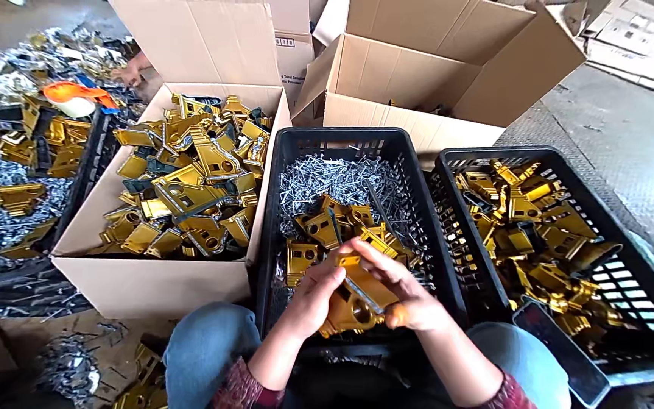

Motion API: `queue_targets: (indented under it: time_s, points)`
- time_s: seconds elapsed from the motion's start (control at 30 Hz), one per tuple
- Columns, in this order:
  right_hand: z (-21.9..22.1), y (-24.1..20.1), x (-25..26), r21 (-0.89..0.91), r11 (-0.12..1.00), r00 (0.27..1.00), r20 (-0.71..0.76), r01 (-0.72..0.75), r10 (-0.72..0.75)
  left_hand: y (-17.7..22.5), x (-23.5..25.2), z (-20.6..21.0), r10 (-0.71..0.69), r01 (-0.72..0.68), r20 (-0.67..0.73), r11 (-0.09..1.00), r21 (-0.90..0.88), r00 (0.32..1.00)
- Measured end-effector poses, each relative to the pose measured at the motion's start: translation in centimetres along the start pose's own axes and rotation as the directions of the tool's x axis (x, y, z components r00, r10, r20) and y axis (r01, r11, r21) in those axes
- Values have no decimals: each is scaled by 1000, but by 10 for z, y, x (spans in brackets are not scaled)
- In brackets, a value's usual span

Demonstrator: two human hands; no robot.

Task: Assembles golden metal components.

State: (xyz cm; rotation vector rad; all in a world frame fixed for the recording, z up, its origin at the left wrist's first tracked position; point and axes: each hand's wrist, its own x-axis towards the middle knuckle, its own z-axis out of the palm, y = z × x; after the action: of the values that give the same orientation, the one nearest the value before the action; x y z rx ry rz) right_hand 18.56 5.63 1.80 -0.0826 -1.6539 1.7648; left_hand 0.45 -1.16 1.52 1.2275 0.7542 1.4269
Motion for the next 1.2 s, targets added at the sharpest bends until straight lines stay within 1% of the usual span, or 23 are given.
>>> queue_targets:
  time_s: [0.07,0.1,0.13,0.17,0.2,0.23,0.27,0.3,0.33,0.37,0.4,0.43,0.5,0.57,0.63,0.7,0.77,0.83,0.93,1.0,1.1,1.2]
  points:
    - [7,3,2,93,995,999,-47,31,-27,0,1,-1,2,-1,-6,999,39,1000]
    - [8,2,1,101,994,997,-63,42,-36,1,1,-3,9,-9,0,995,100,1000]
    - [9,0,1,51,998,995,-85,47,-43,2,2,-5,11,-9,-11,983,185,1000]
    - [9,-3,1,-78,996,992,-118,42,-52,3,4,-7,12,1,-44,957,291,999]
    - [9,-6,0,-276,961,983,-171,14,-63,2,5,-9,17,16,-82,920,392,996]
    - [9,-7,-1,-507,862,976,-197,-19,-94,0,7,-12,12,38,-105,889,457,994]
    - [10,-6,-2,-705,707,973,-193,-46,-129,0,7,-14,-25,73,-107,878,473,994]
    - [11,-4,-2,-832,553,974,-160,-47,-158,1,7,-12,-83,118,-99,892,437,992]
    - [14,0,-2,-903,429,977,-117,-30,-176,1,6,-8,-140,165,-90,906,390,986]
    - [16,3,-1,-939,344,979,-78,-8,-190,0,5,-4,-186,208,-94,911,356,978]
    - [17,5,-1,-952,306,979,-60,2,-193,-1,5,-1,-222,243,-100,915,323,970]
    - [17,4,-1,-943,333,983,-73,-14,-167,-2,6,-1,-247,266,-101,923,280,964]
    - [13,-6,-1,-855,507,987,-153,-106,-52,-3,6,-6,-283,289,-64,949,127,957]
    - [8,-25,-1,-746,650,981,-195,-145,-5,-2,7,-11,-325,325,10,943,-65,946]
    - [4,-41,-2,-661,730,963,-267,-174,-12,-2,9,-13,-336,346,84,922,-175,938]
    - [2,-49,-6,-626,740,934,-358,-245,6,-4,10,-11,-326,350,140,912,-215,935]
    - [0,-48,-9,-654,693,926,-374,-302,51,-8,10,-8,-328,356,160,912,-202,931]
    - [-1,-40,-12,-691,650,937,-336,-316,98,-11,10,-6,-324,349,166,924,-155,931]
    - [7,-27,-10,-705,614,925,-361,-356,121,-15,8,-4,-288,298,140,953,-55,947]
    - [12,-23,-8,-670,642,910,-399,-374,115,-16,7,-5,-270,270,98,963,13,958]
    - [14,-15,-6,-593,701,884,-452,-395,116,-15,7,-9,-214,200,75,967,160,974]
    - [14,-10,-11,-537,739,866,-483,-406,126,-14,6,-6,-239,218,68,949,228,969]
